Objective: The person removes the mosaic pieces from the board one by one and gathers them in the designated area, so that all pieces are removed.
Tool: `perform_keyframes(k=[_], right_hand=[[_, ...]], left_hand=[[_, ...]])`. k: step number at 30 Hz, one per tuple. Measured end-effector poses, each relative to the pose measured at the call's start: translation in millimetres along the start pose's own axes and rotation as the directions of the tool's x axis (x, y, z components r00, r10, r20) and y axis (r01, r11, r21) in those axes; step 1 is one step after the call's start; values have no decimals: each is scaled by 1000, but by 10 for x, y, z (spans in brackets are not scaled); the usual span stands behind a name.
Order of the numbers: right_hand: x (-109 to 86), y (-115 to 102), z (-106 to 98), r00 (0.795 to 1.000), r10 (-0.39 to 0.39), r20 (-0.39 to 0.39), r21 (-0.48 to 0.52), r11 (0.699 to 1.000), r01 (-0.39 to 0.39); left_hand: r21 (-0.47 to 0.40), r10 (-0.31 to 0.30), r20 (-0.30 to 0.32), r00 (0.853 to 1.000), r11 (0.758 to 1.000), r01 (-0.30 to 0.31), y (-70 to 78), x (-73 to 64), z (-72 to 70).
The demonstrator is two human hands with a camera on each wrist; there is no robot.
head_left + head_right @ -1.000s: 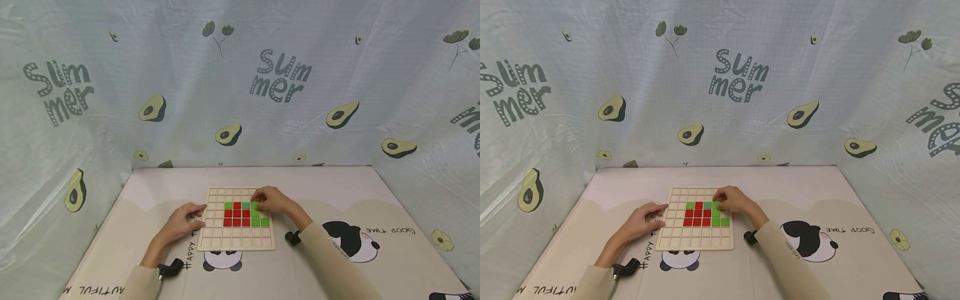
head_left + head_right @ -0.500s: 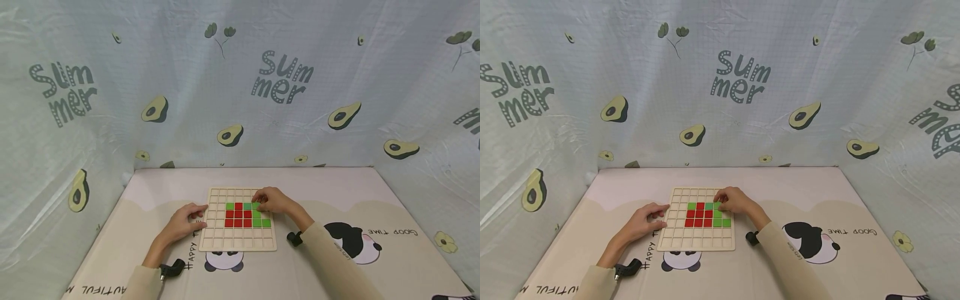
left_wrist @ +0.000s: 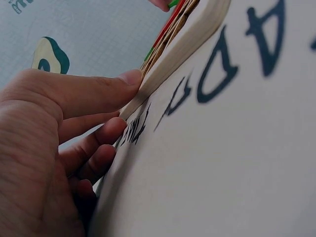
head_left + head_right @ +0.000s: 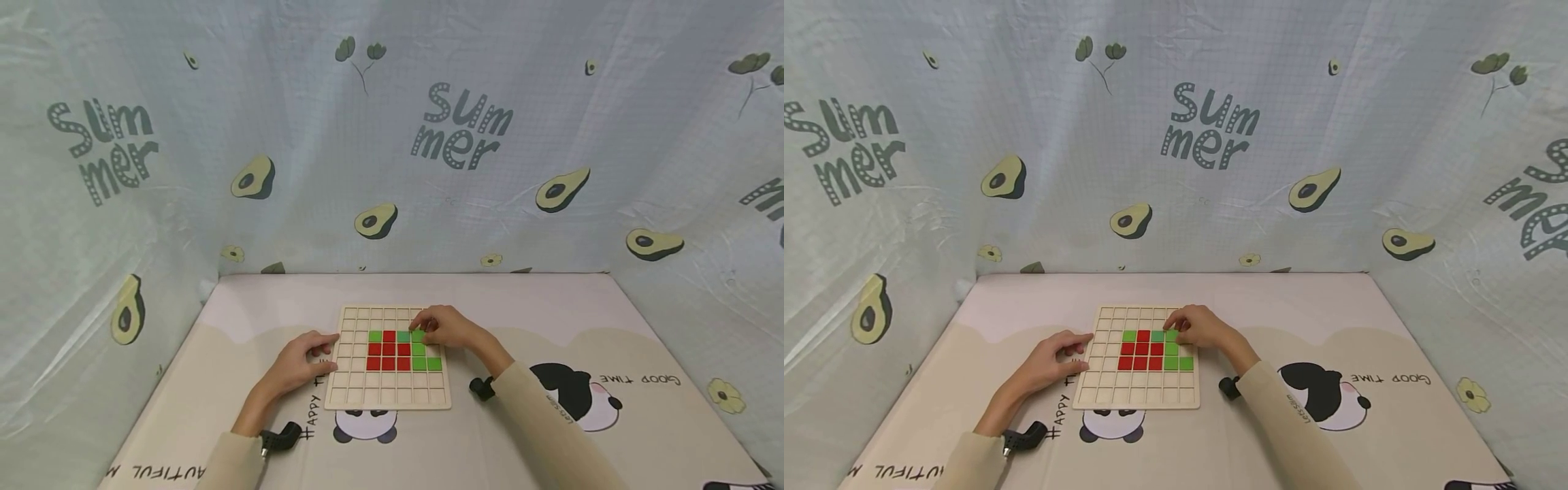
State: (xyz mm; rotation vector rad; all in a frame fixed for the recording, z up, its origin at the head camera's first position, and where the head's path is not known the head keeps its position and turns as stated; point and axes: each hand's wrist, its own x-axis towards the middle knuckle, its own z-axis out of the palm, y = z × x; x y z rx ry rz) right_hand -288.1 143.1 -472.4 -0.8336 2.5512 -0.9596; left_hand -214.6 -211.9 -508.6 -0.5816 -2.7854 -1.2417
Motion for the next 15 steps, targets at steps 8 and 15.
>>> perform_keyframes(k=[8,15], right_hand=[[2,-7,-1,1000,1,-1,-14,1000,-1],[6,-45,-11,1000,6,6,-65,998,-5]], left_hand=[[-17,6,-6,1000,1000,-6,7,-11,-2],[-6,14,-7,1000,1000,-14,-4,4,1]])
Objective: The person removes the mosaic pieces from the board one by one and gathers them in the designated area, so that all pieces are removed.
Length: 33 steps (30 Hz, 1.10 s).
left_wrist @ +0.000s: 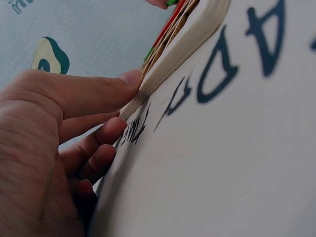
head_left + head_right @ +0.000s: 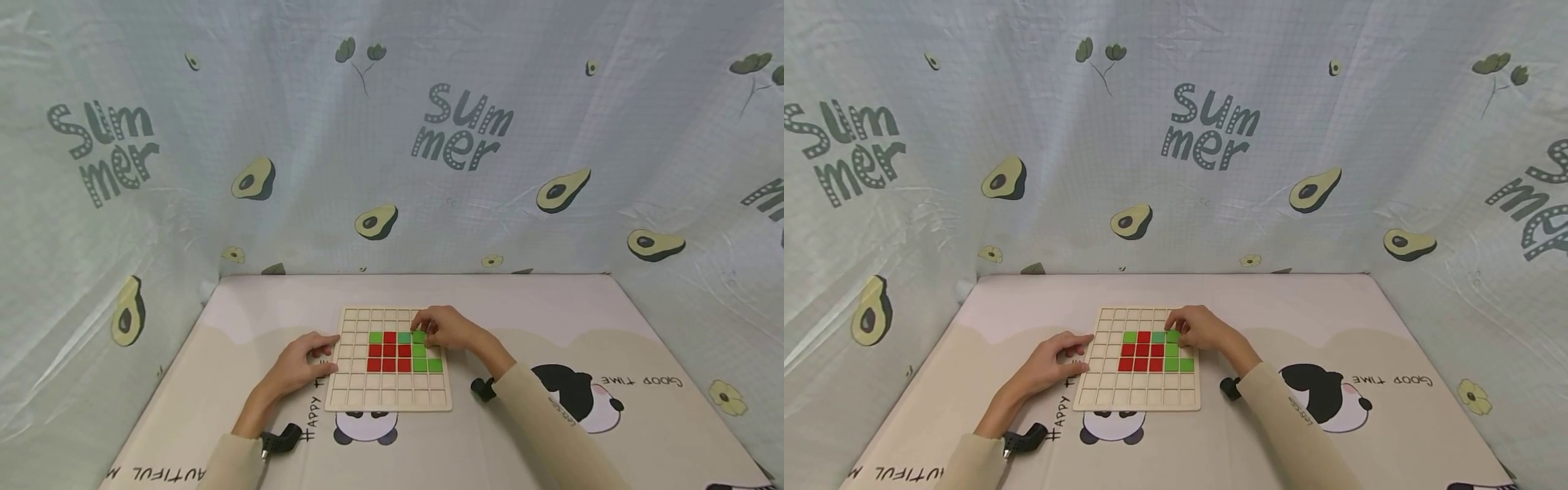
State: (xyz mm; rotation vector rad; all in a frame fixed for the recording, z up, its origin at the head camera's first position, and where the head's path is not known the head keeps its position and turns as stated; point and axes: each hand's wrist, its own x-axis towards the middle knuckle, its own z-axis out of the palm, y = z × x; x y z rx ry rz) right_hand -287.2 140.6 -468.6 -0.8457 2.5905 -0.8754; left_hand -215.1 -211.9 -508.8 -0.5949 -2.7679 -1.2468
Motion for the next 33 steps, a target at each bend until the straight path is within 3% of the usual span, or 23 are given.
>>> perform_keyframes(k=[22,33], right_hand=[[-23,4,21,999,-17,-30,-7,1000,17],[-25,39,9,999,-21,-38,104,994,25]], left_hand=[[4,-20,0,1000,1000,20,19,-24,-1],[8,-23,0,1000,1000,23,3,-27,4]])
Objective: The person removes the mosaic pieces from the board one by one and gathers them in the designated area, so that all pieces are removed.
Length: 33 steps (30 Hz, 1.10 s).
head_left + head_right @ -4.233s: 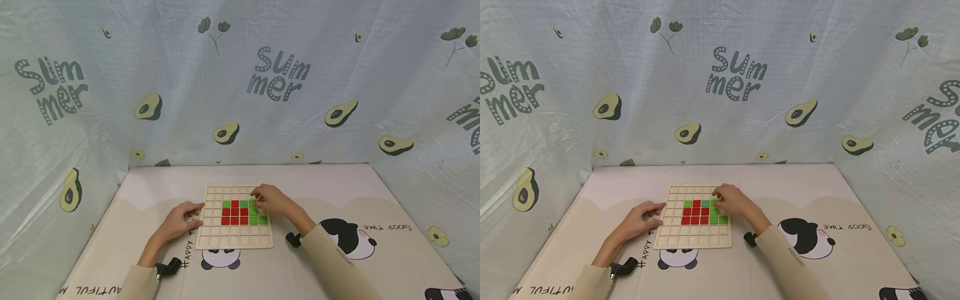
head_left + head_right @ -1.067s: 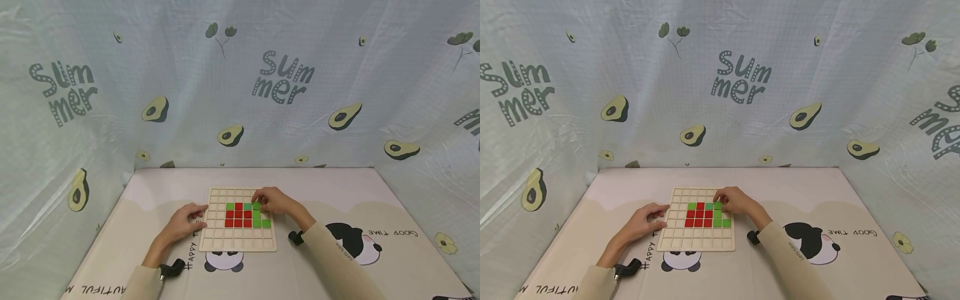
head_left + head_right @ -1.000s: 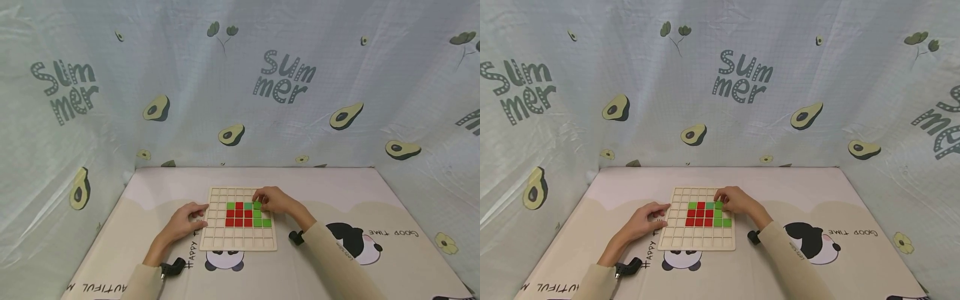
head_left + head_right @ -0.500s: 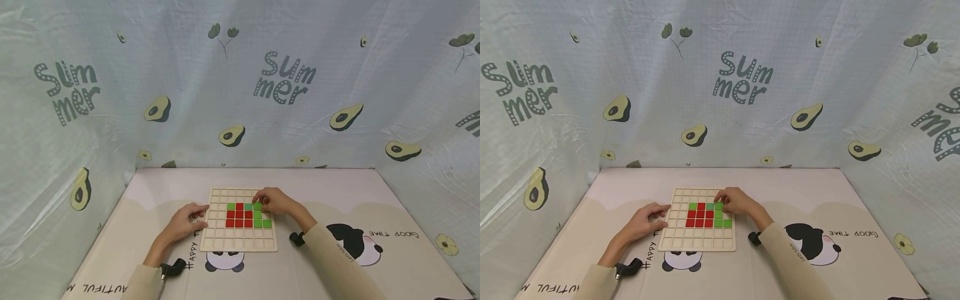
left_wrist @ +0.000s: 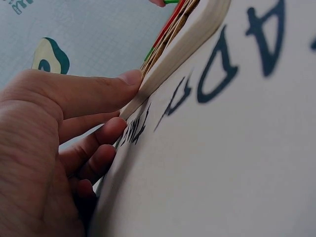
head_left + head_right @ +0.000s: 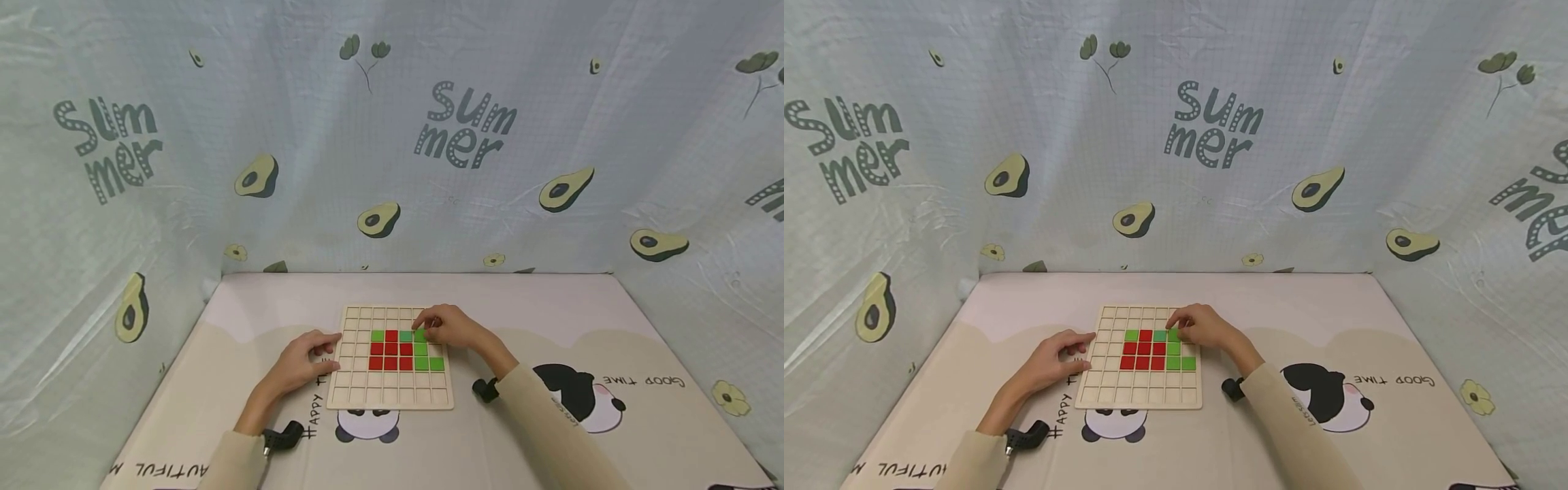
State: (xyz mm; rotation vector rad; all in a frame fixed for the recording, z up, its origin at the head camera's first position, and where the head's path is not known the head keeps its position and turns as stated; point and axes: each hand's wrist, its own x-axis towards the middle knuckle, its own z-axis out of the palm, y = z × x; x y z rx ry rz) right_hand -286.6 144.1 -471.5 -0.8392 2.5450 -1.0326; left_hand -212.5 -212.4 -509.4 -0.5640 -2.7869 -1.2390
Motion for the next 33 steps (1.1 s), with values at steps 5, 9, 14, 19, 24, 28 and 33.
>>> perform_keyframes(k=[5,9,14,19,24,28,33], right_hand=[[-3,-5,-3,1000,7,4,28,1000,-7],[-10,19,-4,1000,4,-7,59,998,-4],[-77,82,-61,999,17,-28,102,995,-14],[-202,149,-203,999,12,-45,115,993,-7],[-338,276,-352,998,39,-58,121,992,-32],[-439,422,-460,995,74,-60,116,991,-67],[-539,582,-562,995,87,-56,111,991,-80]], left_hand=[[-4,-5,2,1000,1000,5,-9,6,-12],[-4,-14,5,1000,1000,14,-13,-1,-17],[-6,-15,2,1000,1000,15,-8,-10,-20],[-1,-12,-3,1000,1000,12,-26,-21,-12],[-4,-14,-3,1000,1000,14,-19,-26,-8],[-11,-14,1,1000,1000,14,-1,-20,-15],[-9,-12,9,1000,1000,12,13,-8,-17]])
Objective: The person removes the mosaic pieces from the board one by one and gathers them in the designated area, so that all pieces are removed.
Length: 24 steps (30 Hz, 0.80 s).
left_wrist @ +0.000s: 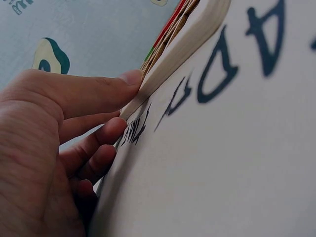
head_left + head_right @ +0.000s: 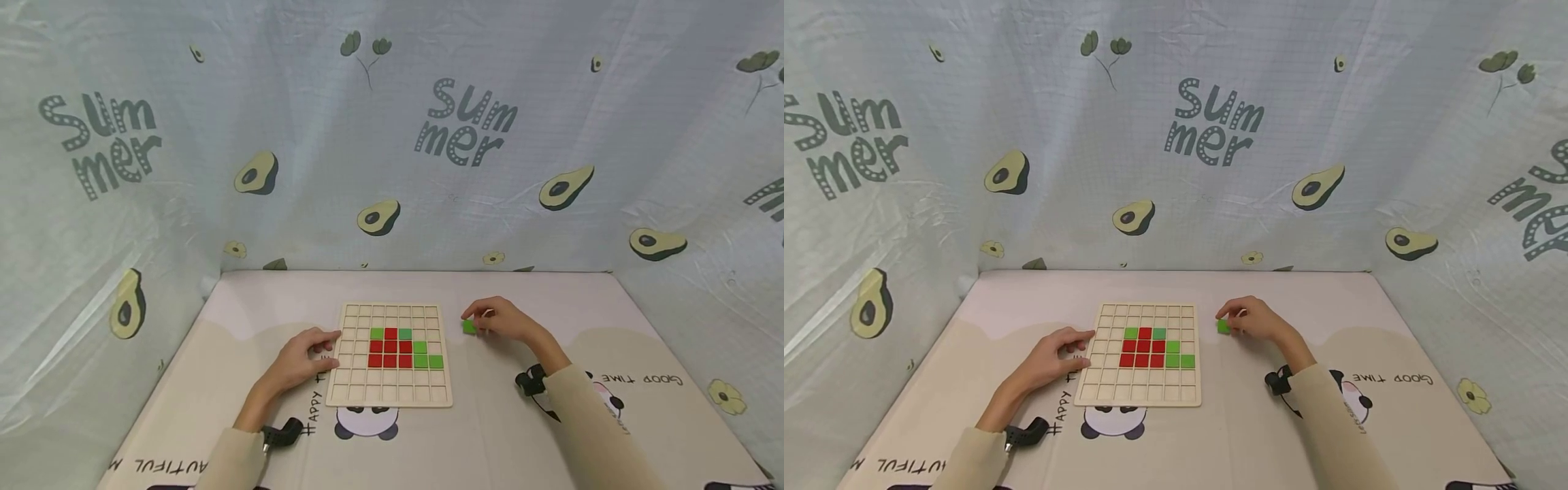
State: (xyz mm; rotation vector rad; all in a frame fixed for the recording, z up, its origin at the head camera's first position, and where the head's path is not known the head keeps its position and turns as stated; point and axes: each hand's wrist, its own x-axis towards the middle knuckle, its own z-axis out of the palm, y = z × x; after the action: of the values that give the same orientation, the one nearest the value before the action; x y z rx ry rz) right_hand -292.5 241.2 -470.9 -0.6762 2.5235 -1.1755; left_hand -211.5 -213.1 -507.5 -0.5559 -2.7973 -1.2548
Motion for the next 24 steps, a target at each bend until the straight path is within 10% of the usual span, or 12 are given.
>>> perform_keyframes(k=[24], right_hand=[[38,54,-14,996,78,-31,-102,992,-81]], left_hand=[[-3,-27,11,1000,1000,27,24,21,-20]])
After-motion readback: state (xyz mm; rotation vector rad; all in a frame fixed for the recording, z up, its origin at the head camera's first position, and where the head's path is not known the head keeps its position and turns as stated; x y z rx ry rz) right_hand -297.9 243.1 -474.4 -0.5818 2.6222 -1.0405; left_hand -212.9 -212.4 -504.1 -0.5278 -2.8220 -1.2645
